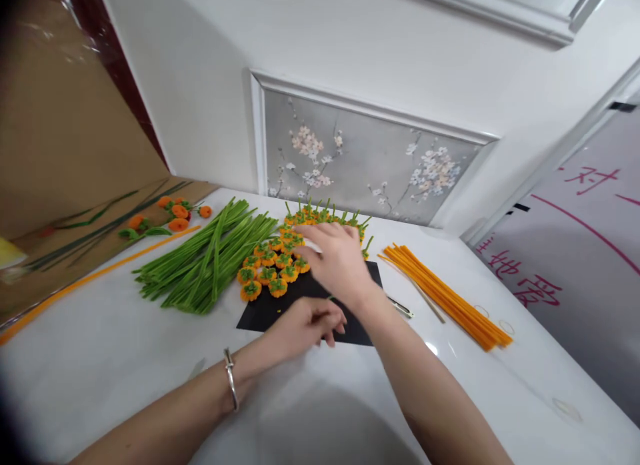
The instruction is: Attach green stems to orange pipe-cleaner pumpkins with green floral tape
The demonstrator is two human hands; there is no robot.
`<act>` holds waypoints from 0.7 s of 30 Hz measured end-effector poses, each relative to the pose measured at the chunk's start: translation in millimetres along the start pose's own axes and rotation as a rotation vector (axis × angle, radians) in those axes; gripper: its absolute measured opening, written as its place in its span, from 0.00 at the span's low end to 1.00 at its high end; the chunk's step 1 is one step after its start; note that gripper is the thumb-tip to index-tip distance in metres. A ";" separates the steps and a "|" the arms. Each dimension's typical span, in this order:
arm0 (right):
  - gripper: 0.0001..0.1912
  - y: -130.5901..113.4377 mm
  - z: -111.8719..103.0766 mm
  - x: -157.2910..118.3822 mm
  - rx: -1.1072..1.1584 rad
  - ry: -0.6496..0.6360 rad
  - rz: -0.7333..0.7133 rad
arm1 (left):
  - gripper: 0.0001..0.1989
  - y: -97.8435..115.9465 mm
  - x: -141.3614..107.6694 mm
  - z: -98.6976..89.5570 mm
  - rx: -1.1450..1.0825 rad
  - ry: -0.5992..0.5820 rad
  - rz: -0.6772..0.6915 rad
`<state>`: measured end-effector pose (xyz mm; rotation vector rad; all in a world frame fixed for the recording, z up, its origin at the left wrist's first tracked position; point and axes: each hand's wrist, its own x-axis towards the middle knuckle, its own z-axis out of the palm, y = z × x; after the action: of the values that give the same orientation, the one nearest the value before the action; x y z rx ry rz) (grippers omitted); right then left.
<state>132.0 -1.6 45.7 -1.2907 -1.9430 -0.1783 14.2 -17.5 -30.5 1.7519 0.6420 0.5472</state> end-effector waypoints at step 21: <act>0.11 64.2 -25.8 -102.1 -0.292 -0.490 0.368 | 0.13 13.1 14.9 -26.4 0.431 0.191 0.023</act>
<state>217.3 -57.8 -23.4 -2.0104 -2.0789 0.0494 9.9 8.4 -10.4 2.1271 0.9268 0.6307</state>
